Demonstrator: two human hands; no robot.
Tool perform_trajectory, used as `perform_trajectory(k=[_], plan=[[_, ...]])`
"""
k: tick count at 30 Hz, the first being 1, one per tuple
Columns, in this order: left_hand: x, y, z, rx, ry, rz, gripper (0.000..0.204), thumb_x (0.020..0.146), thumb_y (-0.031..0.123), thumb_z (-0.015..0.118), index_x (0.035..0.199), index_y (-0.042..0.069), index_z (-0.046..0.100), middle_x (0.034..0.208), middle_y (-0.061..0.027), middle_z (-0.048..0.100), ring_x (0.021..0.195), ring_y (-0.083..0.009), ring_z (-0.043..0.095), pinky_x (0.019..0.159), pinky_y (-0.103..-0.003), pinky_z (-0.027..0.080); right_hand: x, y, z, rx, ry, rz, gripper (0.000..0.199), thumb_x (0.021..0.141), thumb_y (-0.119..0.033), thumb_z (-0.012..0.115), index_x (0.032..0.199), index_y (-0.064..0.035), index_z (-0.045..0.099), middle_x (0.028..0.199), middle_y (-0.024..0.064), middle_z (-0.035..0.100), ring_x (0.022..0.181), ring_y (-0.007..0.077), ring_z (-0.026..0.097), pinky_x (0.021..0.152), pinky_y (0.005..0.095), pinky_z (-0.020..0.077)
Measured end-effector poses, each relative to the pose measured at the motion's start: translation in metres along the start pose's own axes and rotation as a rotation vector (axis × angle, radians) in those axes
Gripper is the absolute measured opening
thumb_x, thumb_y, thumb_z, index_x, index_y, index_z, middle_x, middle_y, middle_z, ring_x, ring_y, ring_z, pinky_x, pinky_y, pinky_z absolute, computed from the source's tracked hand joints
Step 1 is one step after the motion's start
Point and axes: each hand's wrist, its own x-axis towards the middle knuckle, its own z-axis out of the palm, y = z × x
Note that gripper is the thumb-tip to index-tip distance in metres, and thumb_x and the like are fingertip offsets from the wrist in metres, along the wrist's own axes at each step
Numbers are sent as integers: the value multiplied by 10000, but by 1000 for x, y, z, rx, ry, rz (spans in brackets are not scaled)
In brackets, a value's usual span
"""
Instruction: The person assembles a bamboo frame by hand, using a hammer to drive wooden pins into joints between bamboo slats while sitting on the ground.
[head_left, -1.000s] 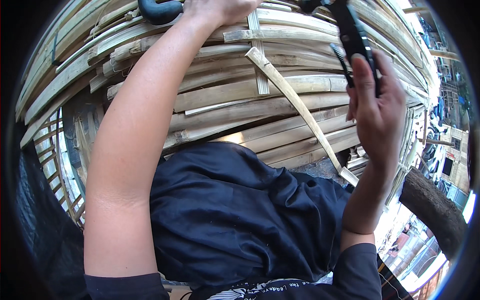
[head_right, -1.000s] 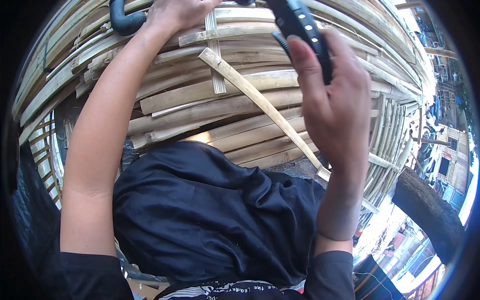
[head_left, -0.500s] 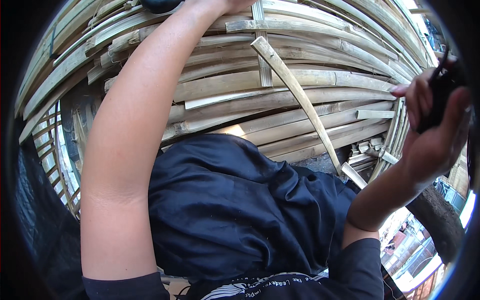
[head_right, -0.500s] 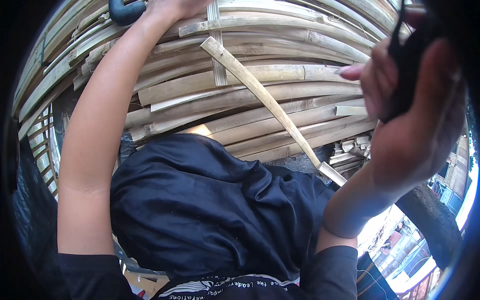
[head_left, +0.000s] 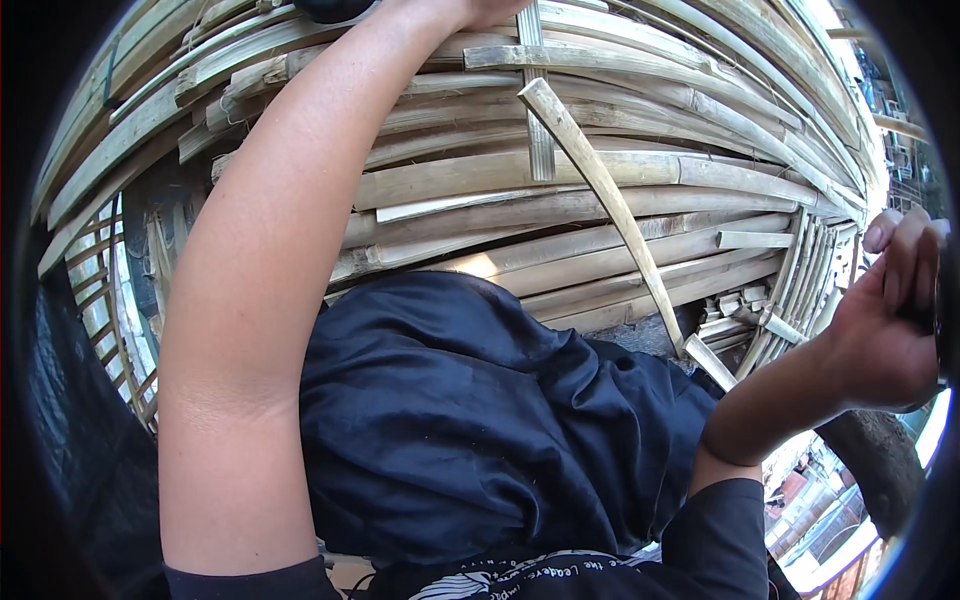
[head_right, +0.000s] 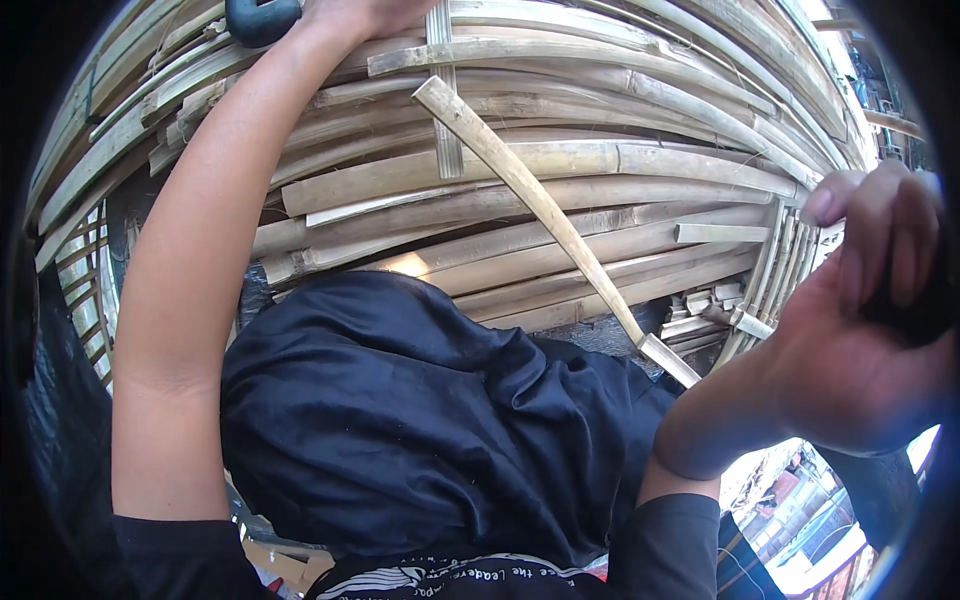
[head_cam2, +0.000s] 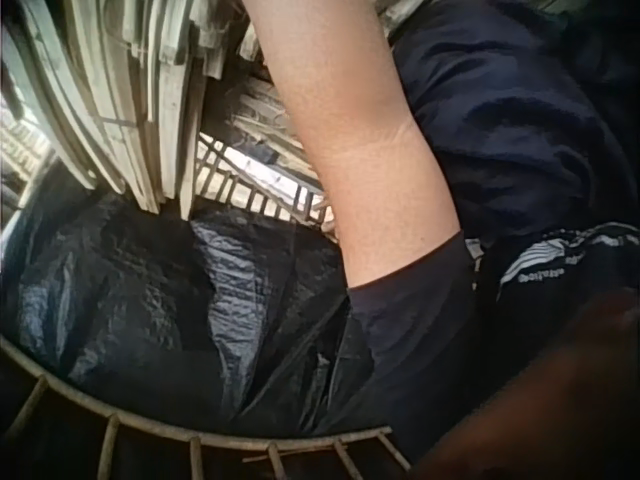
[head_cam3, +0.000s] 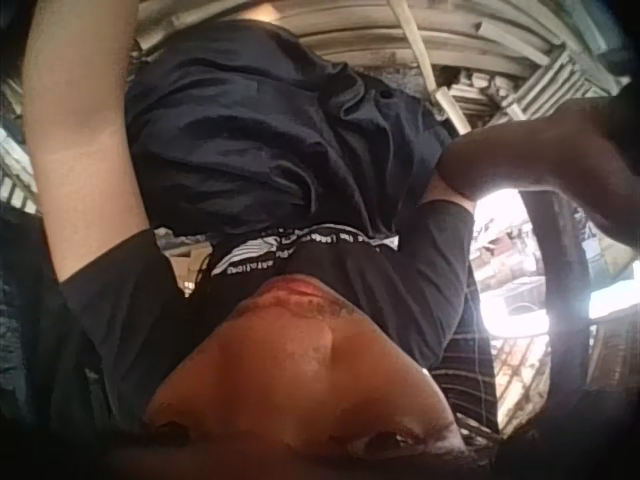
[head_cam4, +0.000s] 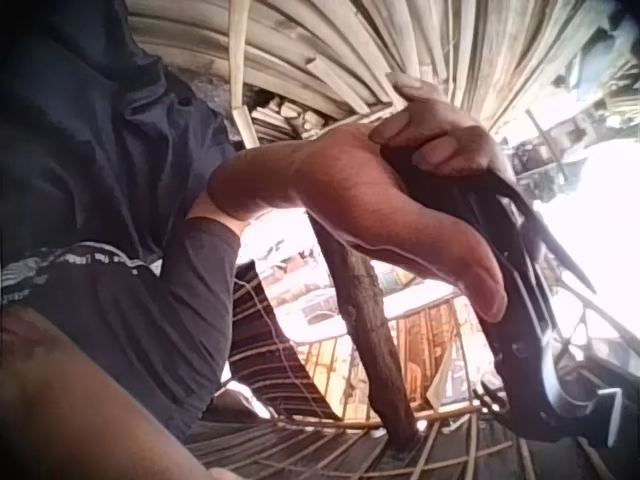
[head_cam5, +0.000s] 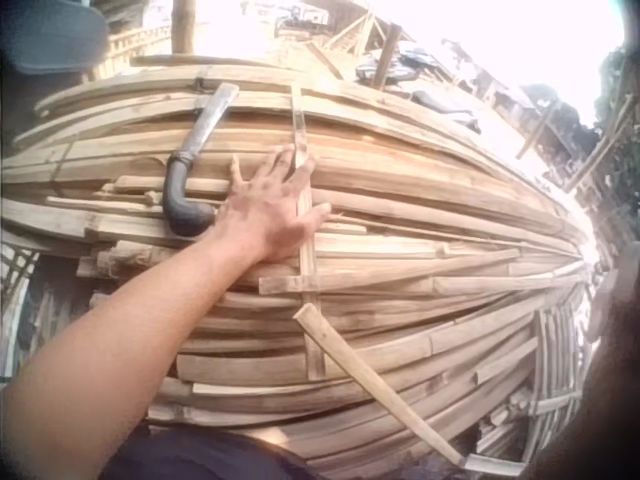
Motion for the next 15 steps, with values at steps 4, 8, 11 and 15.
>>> perform_trajectory(k=[4,8,11,15], plan=[[-1,-5,3,36,5,0,766,973,574,350,1572,138,155,1646,-122,105,1525,-261,95,1211,-597,20,-57,78,49,-228,-119,214,419,1008,-422,552,877,-24,538,617,14,508,506,129,503,466,241,392],[-9,-4,2,55,19,-20,768,970,574,357,1571,137,162,1647,-118,109,1525,-256,101,1215,-587,26,-37,59,40,-539,-593,369,324,981,-205,612,1175,51,571,752,66,650,553,90,550,535,247,449],[0,-2,4,25,26,-7,765,969,570,356,1570,135,169,1647,-115,111,1525,-250,105,1219,-575,25,-11,15,15,-322,-236,89,318,1037,-269,489,1037,36,578,723,56,558,545,52,417,523,226,351],[2,4,3,28,23,1,769,967,576,350,1570,133,170,1647,-115,113,1526,-246,102,1220,-570,21,2,17,-18,17,-97,-142,375,1039,-335,447,971,17,558,681,19,452,486,72,322,494,221,286]])
